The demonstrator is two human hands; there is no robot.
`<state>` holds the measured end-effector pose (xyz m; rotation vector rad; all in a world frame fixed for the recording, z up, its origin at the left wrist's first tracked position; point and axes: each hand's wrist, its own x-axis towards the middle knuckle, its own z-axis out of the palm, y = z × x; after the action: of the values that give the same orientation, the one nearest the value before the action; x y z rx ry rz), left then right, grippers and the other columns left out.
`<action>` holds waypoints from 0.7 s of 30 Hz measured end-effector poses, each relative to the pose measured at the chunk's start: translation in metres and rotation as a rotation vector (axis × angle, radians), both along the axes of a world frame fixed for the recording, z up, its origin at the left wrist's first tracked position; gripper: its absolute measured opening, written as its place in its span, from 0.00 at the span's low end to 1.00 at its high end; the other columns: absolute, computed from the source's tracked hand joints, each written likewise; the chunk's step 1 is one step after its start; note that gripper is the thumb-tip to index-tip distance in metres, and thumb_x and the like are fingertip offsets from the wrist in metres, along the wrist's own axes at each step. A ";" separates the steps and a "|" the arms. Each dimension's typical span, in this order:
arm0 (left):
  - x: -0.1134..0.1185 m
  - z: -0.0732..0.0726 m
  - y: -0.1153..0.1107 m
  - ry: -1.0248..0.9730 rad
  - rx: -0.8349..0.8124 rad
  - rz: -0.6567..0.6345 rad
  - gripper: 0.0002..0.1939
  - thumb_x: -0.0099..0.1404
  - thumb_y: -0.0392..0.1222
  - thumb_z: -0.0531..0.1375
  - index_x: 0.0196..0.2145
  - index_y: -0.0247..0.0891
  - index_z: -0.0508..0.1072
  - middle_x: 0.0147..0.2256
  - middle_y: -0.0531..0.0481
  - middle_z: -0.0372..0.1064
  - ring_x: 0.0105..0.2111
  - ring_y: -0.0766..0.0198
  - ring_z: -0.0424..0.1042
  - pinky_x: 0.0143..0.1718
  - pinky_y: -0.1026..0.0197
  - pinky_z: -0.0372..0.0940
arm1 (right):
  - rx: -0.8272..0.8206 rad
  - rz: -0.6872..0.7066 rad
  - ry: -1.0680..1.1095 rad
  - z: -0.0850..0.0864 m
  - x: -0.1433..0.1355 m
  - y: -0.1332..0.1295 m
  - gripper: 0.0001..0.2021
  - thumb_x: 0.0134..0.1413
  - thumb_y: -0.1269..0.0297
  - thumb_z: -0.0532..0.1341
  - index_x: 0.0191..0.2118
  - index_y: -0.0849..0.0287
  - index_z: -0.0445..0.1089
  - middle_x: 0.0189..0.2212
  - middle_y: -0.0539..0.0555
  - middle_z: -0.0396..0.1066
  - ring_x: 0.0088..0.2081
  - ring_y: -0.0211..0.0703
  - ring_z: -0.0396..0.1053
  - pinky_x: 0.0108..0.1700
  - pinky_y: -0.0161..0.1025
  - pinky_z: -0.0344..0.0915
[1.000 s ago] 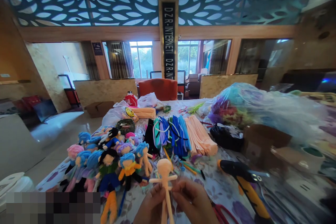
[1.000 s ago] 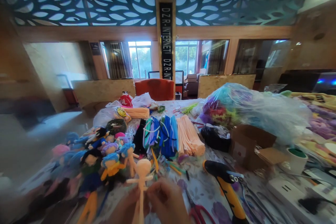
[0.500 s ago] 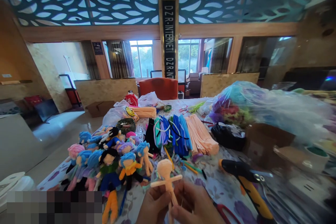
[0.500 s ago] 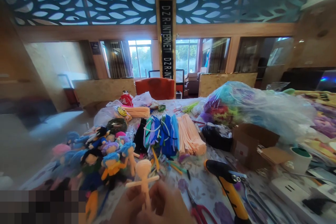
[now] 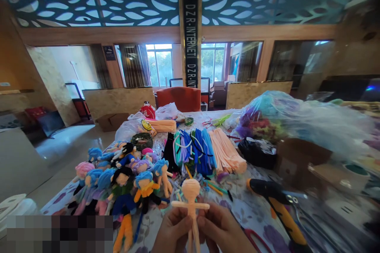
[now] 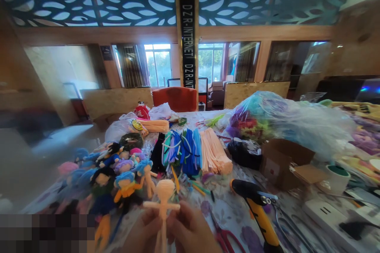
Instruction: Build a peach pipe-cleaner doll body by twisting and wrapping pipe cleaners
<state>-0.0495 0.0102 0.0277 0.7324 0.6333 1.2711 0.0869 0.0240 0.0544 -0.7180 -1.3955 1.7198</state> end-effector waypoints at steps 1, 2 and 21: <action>0.001 0.001 -0.001 0.003 0.011 -0.001 0.10 0.49 0.44 0.68 0.24 0.33 0.77 0.18 0.49 0.69 0.19 0.65 0.66 0.22 0.65 0.56 | -0.015 0.002 0.001 -0.001 0.000 0.001 0.19 0.47 0.47 0.62 0.27 0.59 0.59 0.18 0.45 0.61 0.13 0.26 0.52 0.12 0.26 0.44; 0.003 0.002 -0.001 0.008 0.024 -0.002 0.10 0.49 0.44 0.68 0.23 0.33 0.77 0.17 0.49 0.69 0.19 0.65 0.65 0.22 0.65 0.55 | -0.024 0.008 -0.001 -0.002 0.000 0.003 0.20 0.46 0.46 0.61 0.28 0.60 0.60 0.17 0.45 0.62 0.12 0.25 0.50 0.12 0.26 0.42; 0.014 0.007 -0.003 -0.026 0.046 -0.011 0.15 0.43 0.49 0.70 0.22 0.35 0.75 0.16 0.51 0.65 0.20 0.62 0.67 0.21 0.62 0.60 | -0.057 0.024 -0.107 -0.020 0.005 0.014 0.21 0.42 0.47 0.65 0.25 0.63 0.62 0.18 0.48 0.67 0.13 0.28 0.62 0.11 0.23 0.50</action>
<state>-0.0356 0.0071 0.0352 0.7548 0.5800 1.2868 0.0922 0.0378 0.0341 -0.8385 -1.4368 1.7689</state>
